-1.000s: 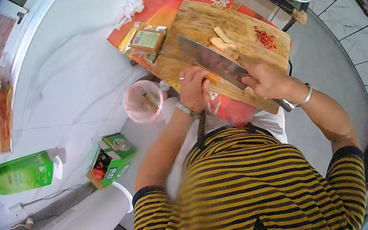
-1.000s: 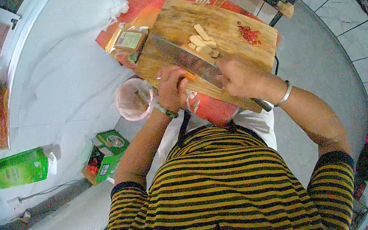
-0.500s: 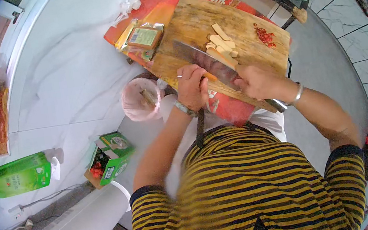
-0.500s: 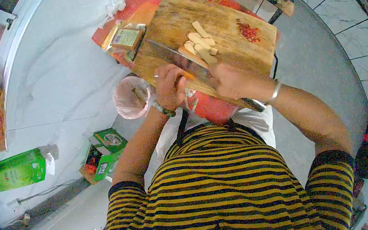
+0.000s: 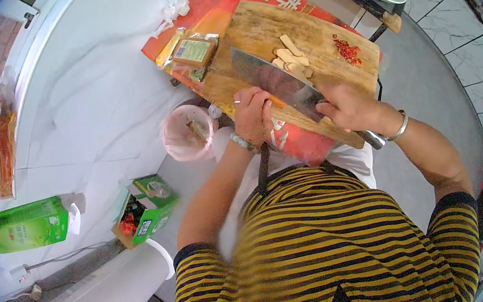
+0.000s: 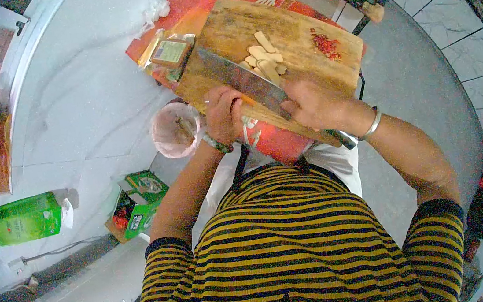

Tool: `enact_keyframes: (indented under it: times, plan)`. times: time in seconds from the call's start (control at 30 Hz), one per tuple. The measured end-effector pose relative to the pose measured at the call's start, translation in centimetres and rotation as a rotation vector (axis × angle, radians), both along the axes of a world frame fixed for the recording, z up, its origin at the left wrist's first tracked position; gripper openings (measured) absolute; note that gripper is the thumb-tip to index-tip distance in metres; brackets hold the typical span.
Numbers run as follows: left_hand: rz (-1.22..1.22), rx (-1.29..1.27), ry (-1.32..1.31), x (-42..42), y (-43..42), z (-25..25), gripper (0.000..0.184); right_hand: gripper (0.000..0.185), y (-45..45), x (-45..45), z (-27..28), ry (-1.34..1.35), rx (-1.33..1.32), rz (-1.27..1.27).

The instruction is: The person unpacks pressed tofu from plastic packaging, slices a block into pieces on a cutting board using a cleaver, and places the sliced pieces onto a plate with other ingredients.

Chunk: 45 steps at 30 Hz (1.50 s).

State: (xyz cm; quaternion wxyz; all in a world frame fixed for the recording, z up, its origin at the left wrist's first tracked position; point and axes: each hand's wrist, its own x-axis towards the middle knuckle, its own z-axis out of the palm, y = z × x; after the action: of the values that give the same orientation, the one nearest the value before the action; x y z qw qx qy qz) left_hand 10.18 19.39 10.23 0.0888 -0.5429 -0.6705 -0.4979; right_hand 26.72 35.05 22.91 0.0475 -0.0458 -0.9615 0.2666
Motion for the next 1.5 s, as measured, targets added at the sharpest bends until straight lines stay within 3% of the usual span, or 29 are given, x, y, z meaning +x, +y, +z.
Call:
enact_keyframes:
  times: [0.03,0.13,0.23,0.63,0.73,0.77,0.87,0.97,1.13,1.23,1.3,1.37,1.43,1.5]
  plan:
    - [0.0,0.003,0.009,0.0,0.0,0.2,0.018,0.018,0.2,0.1,-0.7,0.126,0.067,0.064]
    - [-0.003,0.004,0.023,0.1,0.1,0.3,0.018,0.017,-0.4,0.3,1.3,-0.28,-0.206,-0.072]
    - [-0.01,0.007,0.029,-0.1,0.2,0.0,0.018,0.016,-0.7,-0.1,2.3,-0.425,-0.324,-0.15]
    - [-0.023,-0.055,0.012,-0.2,-0.2,0.3,0.017,0.027,-1.2,-2.2,-0.4,-0.364,-0.242,-0.2]
    - [-0.034,-0.057,0.002,0.1,0.1,0.1,0.017,0.022,-0.1,-1.1,-4.3,-0.031,-0.076,-0.097]
    - [-0.014,-0.061,0.02,0.3,0.1,0.6,0.017,0.023,-0.1,-0.7,-4.2,-0.195,-0.25,-0.178]
    - [-0.003,-0.101,0.042,0.6,0.1,1.5,0.016,0.021,-0.3,0.0,-3.7,-0.001,-0.264,-0.198]
    - [0.037,-0.137,0.04,0.7,0.6,1.4,0.016,0.024,-0.3,0.3,-0.5,-0.207,-0.643,-0.387]
    - [0.016,-0.106,0.002,0.1,1.9,1.5,0.022,0.014,1.2,0.8,-0.8,-0.155,-1.085,-0.365]
    - [0.024,-0.077,-0.499,0.1,1.7,1.7,0.021,0.014,1.7,0.9,-1.0,-0.097,-1.327,-0.334]
    - [-0.009,-0.129,-0.678,-0.8,2.0,2.3,0.029,0.013,1.6,0.7,-1.5,-0.064,-1.448,-0.33]
    - [-0.185,0.0,-1.114,-1.0,2.7,3.0,0.04,0.012,1.4,0.5,-2.2,-0.041,-1.528,-0.336]
    - [-0.52,0.333,-1.79,-0.4,3.7,4.5,0.052,0.011,0.8,0.2,-2.7,-0.029,-1.667,-0.318]
    - [-0.495,0.354,-1.863,0.6,4.0,6.6,0.055,0.018,0.1,-0.4,-3.1,-0.027,-1.762,-0.27]
